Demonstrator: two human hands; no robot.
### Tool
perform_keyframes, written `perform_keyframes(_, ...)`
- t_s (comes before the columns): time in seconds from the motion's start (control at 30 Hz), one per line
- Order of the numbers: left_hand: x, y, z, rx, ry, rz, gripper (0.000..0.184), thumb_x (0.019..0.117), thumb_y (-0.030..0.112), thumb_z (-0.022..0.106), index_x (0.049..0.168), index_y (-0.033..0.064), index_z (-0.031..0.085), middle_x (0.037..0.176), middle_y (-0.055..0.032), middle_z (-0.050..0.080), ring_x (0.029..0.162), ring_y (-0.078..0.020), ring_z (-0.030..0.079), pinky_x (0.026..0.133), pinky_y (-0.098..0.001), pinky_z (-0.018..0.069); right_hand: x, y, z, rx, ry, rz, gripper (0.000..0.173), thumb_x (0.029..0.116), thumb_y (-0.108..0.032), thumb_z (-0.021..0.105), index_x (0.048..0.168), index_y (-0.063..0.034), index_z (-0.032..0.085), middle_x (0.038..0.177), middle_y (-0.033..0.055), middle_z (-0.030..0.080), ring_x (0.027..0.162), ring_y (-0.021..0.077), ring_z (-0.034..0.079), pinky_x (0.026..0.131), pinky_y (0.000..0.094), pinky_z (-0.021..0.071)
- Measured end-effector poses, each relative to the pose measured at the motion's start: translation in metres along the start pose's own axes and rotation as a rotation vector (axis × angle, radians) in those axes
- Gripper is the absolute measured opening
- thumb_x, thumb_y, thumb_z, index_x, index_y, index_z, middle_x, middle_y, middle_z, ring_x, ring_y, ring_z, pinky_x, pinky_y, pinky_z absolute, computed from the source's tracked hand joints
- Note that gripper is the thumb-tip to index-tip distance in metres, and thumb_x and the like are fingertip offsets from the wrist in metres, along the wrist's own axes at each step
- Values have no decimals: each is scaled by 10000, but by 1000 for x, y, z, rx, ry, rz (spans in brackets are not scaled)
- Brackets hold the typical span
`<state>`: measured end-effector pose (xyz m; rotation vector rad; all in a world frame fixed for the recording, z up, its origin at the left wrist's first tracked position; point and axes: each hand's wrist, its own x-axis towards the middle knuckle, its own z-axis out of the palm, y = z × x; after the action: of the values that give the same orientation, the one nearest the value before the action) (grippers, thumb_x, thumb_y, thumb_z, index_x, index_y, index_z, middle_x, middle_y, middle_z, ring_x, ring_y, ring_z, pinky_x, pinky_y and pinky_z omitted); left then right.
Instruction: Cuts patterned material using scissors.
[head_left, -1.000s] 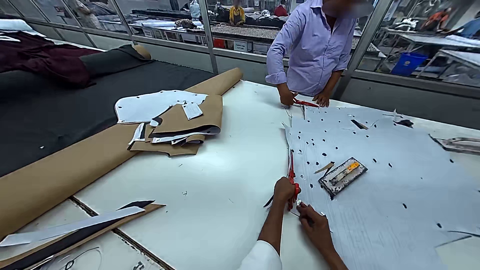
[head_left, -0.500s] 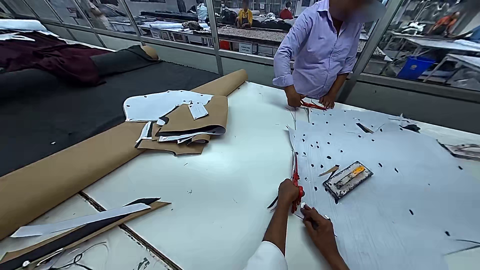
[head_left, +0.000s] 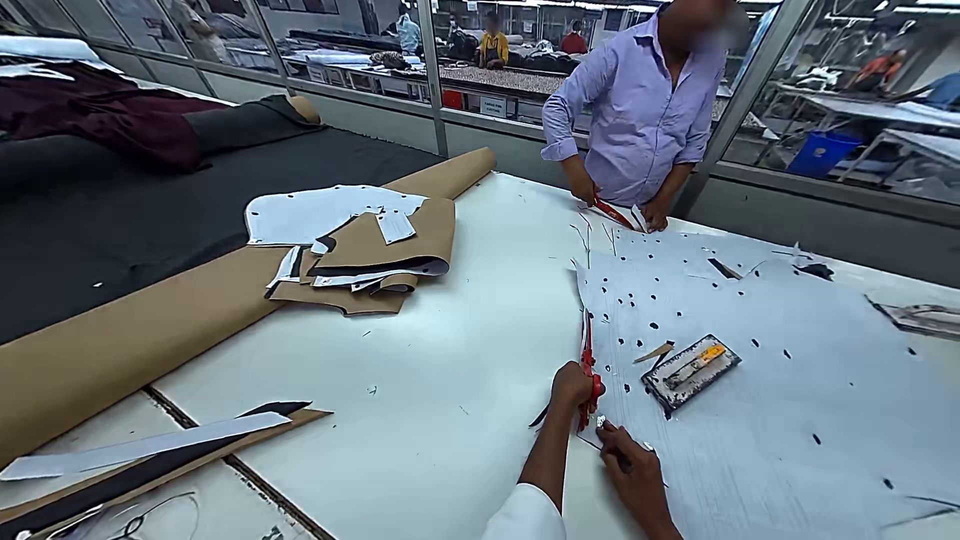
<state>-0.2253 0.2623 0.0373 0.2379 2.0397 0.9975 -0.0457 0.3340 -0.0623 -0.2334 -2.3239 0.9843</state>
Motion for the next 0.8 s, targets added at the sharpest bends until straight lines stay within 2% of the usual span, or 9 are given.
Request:
perform_keyframes(0.23,3,-2,0,-23,15,-6,292,943,238,711,1065,-14,627,883,-99,699,721,-155,684,691,-342,578,0,0,1,-20,0,-11,233,813,-78,573,899,-5,777,1074,117,782,1160,271,711,1099,455,494)
perform_keyframes(0.33,6,-3,1,-50,6,-10,324,942,222,717,1120,-26,609,920,-115,702,745,-171,699,717,-357,592,1,-1,2,-15,6,-1,223,812,-69,575,883,5,773,1064,124,783,1155,277,713,1098,460,494)
perform_keyframes(0.6,8,-2,-1,-65,14,-6,280,924,196,717,1087,-3,607,888,-91,701,712,-152,693,679,-336,585,5,-1,3,-29,10,-15,228,815,-79,573,883,9,772,1058,127,783,1151,284,714,1098,455,490)
perform_keyframes(0.73,7,-1,-2,-56,6,-14,310,920,206,726,1117,-2,606,930,-100,707,746,-162,704,701,-348,594,4,-3,0,-37,-4,-5,213,810,-59,573,864,14,766,1048,130,784,1149,288,715,1100,458,489)
perform_keyframes(0.8,5,-2,-4,-53,5,-16,353,922,212,722,1159,-19,603,990,-130,707,806,-193,709,752,-384,593,4,-6,-1,-18,-33,6,206,803,-27,587,885,37,765,1055,156,779,1156,319,709,1105,493,478)
